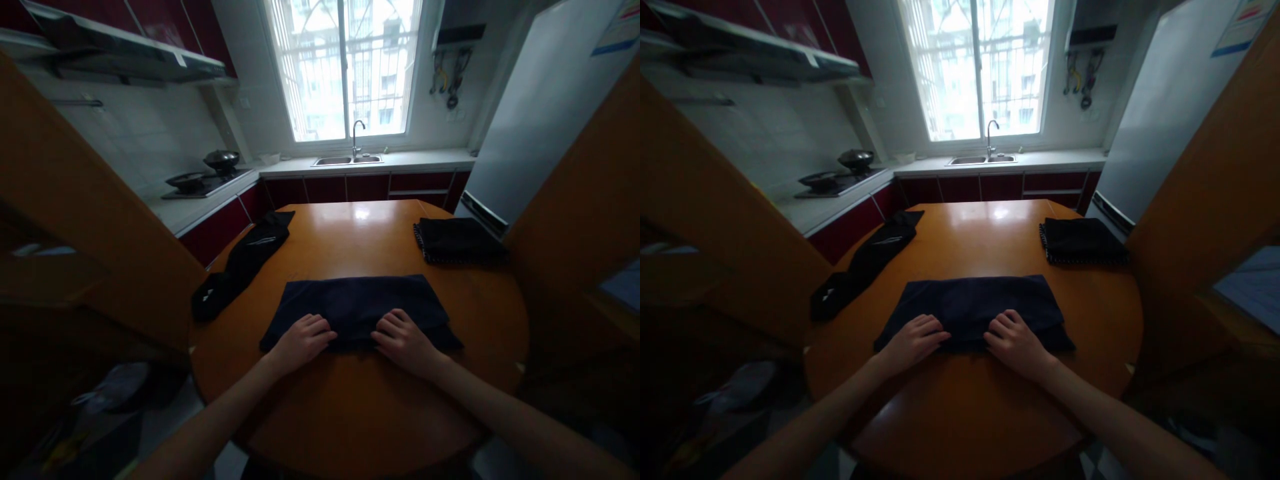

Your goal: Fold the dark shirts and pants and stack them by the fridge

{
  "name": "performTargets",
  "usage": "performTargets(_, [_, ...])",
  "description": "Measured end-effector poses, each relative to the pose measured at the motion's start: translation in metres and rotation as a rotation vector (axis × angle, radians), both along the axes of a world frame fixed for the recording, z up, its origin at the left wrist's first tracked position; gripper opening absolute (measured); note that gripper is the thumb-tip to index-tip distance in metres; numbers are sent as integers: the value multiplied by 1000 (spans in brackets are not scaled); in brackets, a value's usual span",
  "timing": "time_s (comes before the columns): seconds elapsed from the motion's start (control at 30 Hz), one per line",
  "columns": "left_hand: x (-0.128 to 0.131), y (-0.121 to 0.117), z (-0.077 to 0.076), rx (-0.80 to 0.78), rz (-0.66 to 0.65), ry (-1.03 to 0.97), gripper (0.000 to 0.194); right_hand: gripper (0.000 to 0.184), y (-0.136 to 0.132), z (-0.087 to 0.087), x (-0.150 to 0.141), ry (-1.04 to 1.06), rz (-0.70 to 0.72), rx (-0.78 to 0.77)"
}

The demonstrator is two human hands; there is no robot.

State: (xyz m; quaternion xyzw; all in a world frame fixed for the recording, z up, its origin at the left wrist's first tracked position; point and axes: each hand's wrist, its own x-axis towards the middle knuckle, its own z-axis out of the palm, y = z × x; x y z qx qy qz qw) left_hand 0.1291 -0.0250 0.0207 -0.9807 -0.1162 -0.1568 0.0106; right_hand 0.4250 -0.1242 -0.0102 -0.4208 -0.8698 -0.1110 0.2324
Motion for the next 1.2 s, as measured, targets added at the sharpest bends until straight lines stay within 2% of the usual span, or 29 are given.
performTargets(0.1, [1, -1, -6, -40, 1, -102, 18, 16, 1, -3, -5, 11, 1, 21])
performTargets(0.2, [-3, -2, -11, -84, -17, -70, 20, 19, -2, -5, -5, -3, 21, 8])
performTargets(0.3, [-7, -3, -9, -131, -39, 4, 21, 18, -6, -4, -3, -2, 46, -50])
performTargets(0.5, [2, -10, 1, -116, -52, -23, 26, 11, -8, 0, -4, 60, 62, -112])
performTargets(0.63, [10, -10, 4, -83, -98, 15, 18, 8, -5, -1, -12, 53, 85, -102])
performTargets(0.87, [9, -7, 5, -56, -97, 14, 16, 5, -4, 2, -22, 51, 97, -82])
performTargets(1.0, [3, -4, 4, -140, -102, 7, 19, 7, -2, 4, -38, 32, 101, -43])
performTargets(1.2, [-5, -1, -4, -431, -8, -125, 28, 15, 9, 2, -71, -36, 42, 30])
